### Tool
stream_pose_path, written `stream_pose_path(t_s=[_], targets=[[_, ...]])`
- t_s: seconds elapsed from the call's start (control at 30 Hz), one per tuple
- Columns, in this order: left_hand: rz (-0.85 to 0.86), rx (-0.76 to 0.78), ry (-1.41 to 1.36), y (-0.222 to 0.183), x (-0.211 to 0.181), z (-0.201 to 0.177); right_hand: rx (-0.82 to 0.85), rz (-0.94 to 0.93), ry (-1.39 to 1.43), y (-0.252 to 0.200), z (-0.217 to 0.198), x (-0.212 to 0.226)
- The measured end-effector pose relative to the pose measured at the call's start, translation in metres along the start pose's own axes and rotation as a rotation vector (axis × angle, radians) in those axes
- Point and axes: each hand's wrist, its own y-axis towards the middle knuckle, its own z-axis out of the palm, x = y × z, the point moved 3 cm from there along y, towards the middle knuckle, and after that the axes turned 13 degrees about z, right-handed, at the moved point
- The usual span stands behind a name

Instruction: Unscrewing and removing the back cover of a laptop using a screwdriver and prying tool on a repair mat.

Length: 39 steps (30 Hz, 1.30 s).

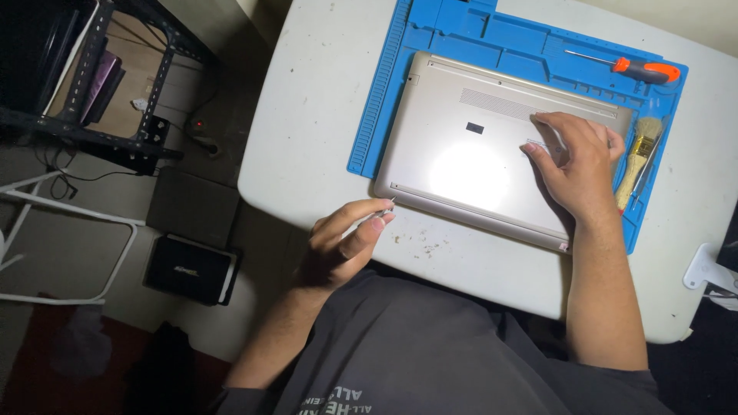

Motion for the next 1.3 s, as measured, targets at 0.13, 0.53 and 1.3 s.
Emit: stream_pose_path(t_s=[0.13,0.53,1.3], targets=[[-0.002,-0.049,0.213,-0.011,0.007,0.002,-0.003,-0.001,0.005,-0.002,0.000,0.001],[-0.601,-0.696,-0.233,-0.004,0.027,-0.001,0.106,-0.221,0.364,-0.028,0.007,0.092],[-0.586,-0.652,-0.385,-0.001,0.045,0.041,0.047,-0.278,0.519,-0.040,0.021,0.102]])
